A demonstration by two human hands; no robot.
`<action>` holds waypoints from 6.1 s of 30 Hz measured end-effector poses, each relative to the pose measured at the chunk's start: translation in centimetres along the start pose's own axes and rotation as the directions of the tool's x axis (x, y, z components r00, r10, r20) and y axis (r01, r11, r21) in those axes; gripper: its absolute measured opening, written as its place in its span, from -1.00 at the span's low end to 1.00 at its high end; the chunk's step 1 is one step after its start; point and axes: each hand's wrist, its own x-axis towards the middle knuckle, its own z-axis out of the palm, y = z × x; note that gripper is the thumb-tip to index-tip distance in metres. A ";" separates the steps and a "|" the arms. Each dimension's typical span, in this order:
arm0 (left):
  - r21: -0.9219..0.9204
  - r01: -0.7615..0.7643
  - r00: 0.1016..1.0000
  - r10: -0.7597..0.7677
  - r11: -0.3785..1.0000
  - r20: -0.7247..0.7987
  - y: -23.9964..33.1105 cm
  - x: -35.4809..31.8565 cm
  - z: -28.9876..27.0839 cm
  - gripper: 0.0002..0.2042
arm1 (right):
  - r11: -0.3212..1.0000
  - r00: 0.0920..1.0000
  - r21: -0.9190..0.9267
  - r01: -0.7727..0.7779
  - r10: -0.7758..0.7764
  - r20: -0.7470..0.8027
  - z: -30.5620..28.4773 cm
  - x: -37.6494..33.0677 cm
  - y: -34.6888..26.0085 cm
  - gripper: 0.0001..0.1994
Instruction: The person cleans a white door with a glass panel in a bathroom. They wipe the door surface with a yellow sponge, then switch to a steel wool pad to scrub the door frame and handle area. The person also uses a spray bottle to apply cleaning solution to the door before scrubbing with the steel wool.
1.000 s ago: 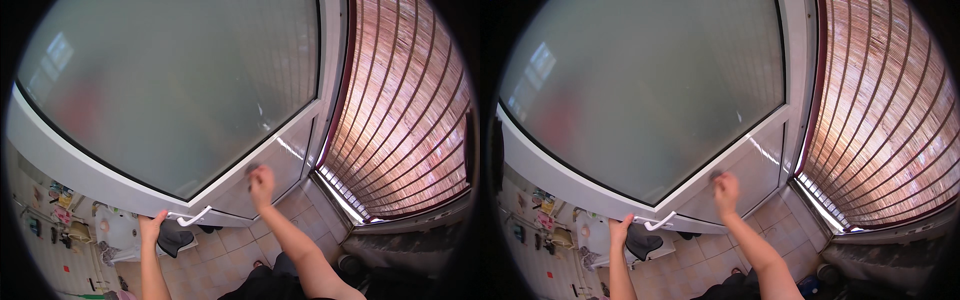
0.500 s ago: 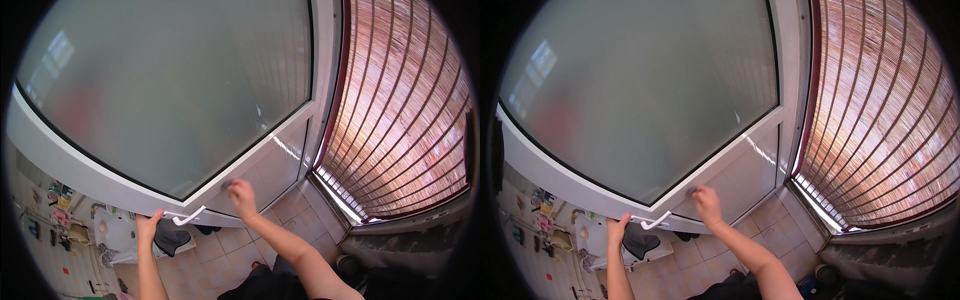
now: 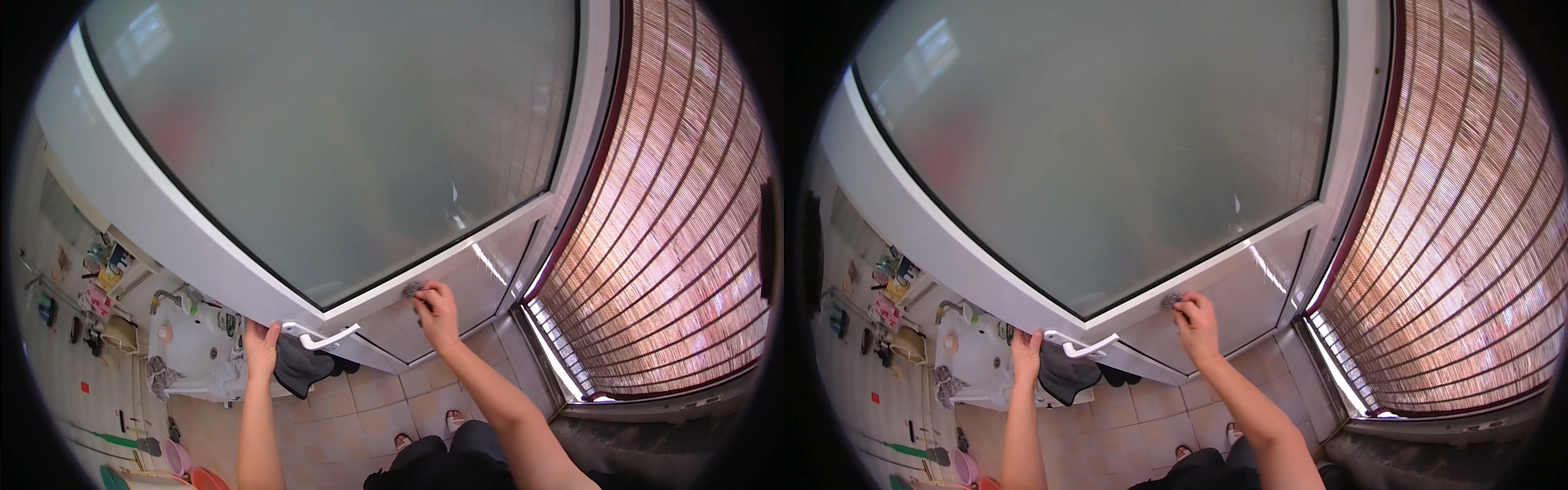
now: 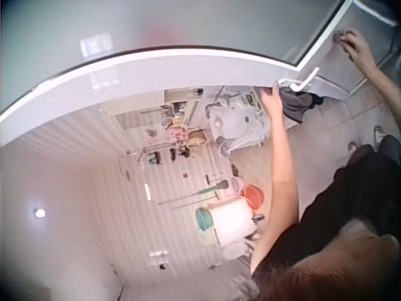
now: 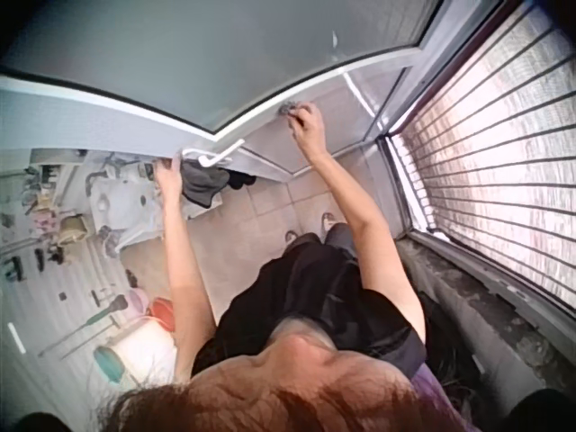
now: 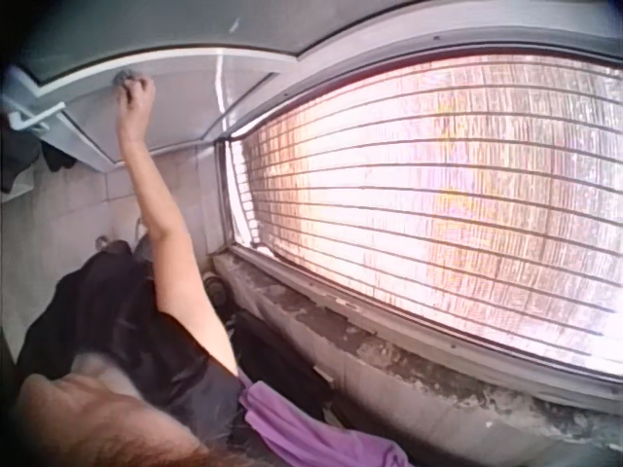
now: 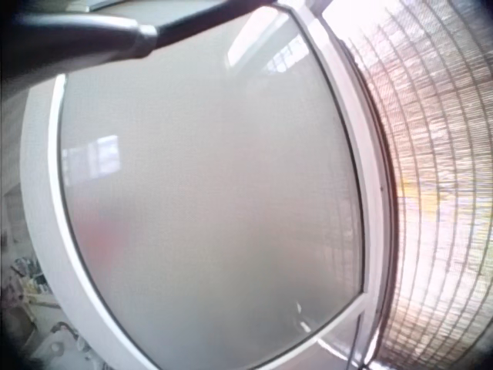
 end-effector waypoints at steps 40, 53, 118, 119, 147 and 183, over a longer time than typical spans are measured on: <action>0.088 -0.333 0.943 0.333 0.939 0.022 -19.5 -2.3 5.6 -0.07 | 0.164 0.179 -0.473 0.866 -0.984 -0.014 10.9 -1.3 6.5 -0.91; 0.147 -0.277 0.960 0.280 0.950 -0.001 -18.6 -4.4 6.3 -0.03 | 0.210 0.212 -0.418 0.884 -0.976 -0.042 10.1 -2.4 5.8 -0.89; -0.190 0.232 0.968 -0.246 0.954 -0.052 -37.4 -15.0 2.0 -0.64 | 0.631 0.620 -0.085 0.771 -0.715 0.322 10.4 -16.7 23.8 -0.81; -0.160 0.228 0.969 -0.240 0.960 -0.061 -38.3 -15.3 2.3 -0.64 | 0.630 0.618 -0.080 0.773 -0.718 0.321 10.6 -16.8 23.9 -0.81; -0.081 0.105 0.657 -0.130 0.991 -0.742 -26.6 -6.3 -18.8 -0.68 | 0.401 0.371 0.181 0.898 -0.911 0.180 16.1 -20.6 16.4 -0.71; 0.521 -0.317 0.802 0.518 0.792 -0.299 -26.4 -4.6 -29.3 -0.67 | 0.371 0.330 0.148 0.917 -0.912 0.243 23.8 -25.4 10.8 -0.74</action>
